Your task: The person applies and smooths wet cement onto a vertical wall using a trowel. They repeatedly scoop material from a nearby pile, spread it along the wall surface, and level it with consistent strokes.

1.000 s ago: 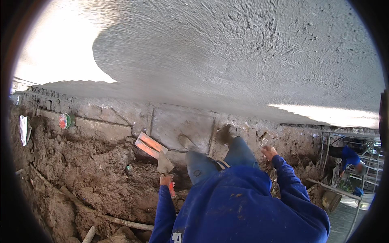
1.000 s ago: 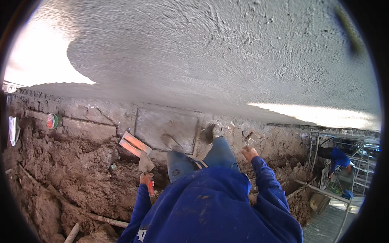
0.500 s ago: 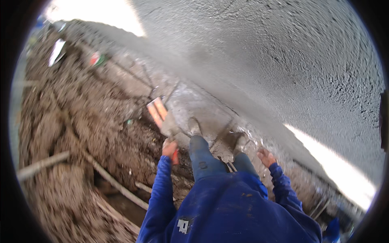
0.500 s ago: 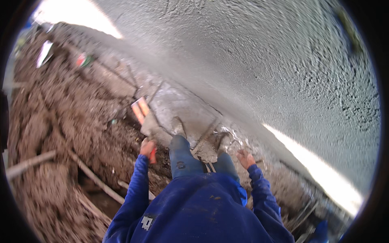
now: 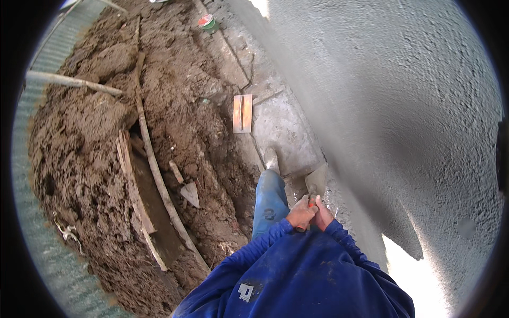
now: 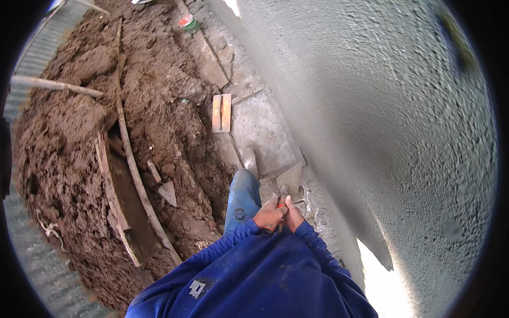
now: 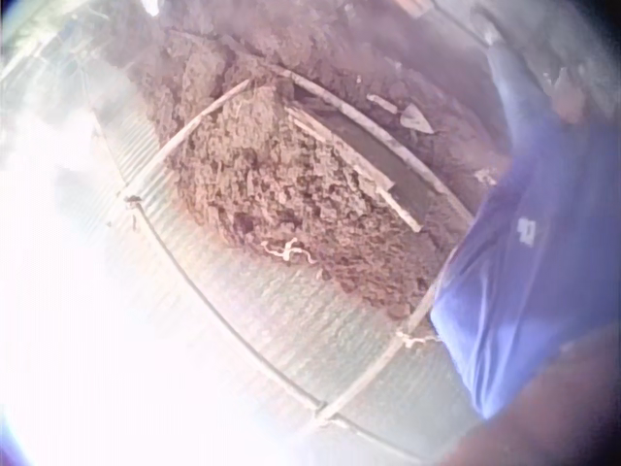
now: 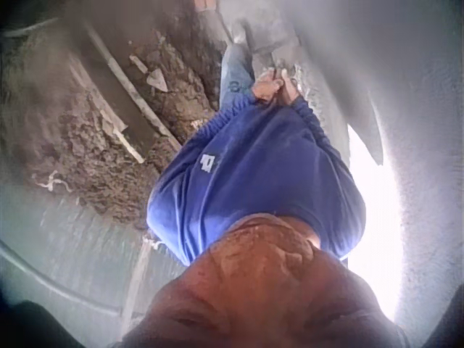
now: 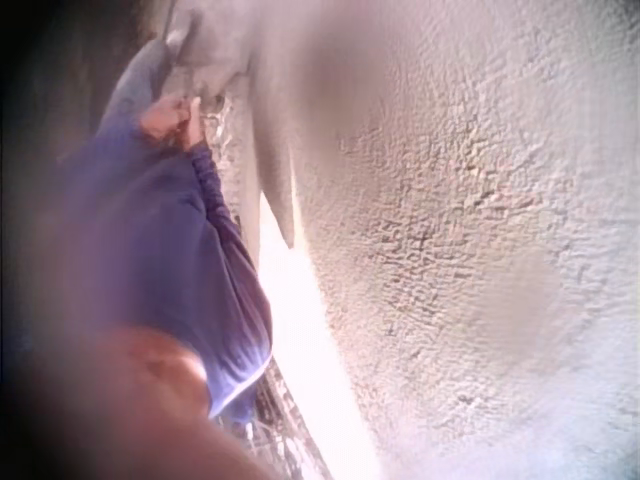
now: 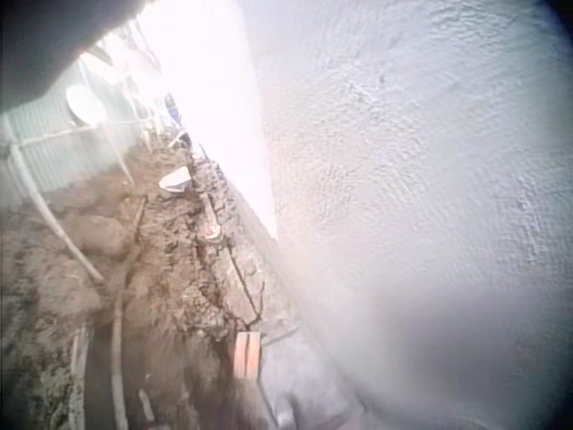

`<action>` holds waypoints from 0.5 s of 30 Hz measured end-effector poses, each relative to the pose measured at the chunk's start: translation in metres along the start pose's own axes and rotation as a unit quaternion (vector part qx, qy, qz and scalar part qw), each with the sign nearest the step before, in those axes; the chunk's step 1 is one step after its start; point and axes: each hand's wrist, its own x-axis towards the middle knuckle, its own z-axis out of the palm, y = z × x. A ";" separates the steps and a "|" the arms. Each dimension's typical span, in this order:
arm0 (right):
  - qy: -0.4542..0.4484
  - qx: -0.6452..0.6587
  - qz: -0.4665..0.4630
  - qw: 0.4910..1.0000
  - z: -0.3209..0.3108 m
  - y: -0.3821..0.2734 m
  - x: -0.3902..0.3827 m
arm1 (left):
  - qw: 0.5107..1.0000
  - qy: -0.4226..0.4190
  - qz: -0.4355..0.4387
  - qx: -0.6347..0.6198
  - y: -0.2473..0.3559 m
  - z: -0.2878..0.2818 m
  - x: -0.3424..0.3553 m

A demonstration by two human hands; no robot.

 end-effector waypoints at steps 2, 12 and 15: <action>-0.031 0.059 0.021 0.998 0.002 -0.005 -0.013 | 0.994 -0.081 -0.078 0.017 0.021 -0.002 -0.011; 0.051 0.047 0.141 0.988 -0.053 -0.007 0.040 | 0.997 0.079 -0.022 -0.002 -0.018 -0.073 0.020; 0.076 -0.035 0.142 0.986 -0.036 -0.028 0.051 | 0.979 0.199 -0.021 0.024 -0.070 -0.116 0.058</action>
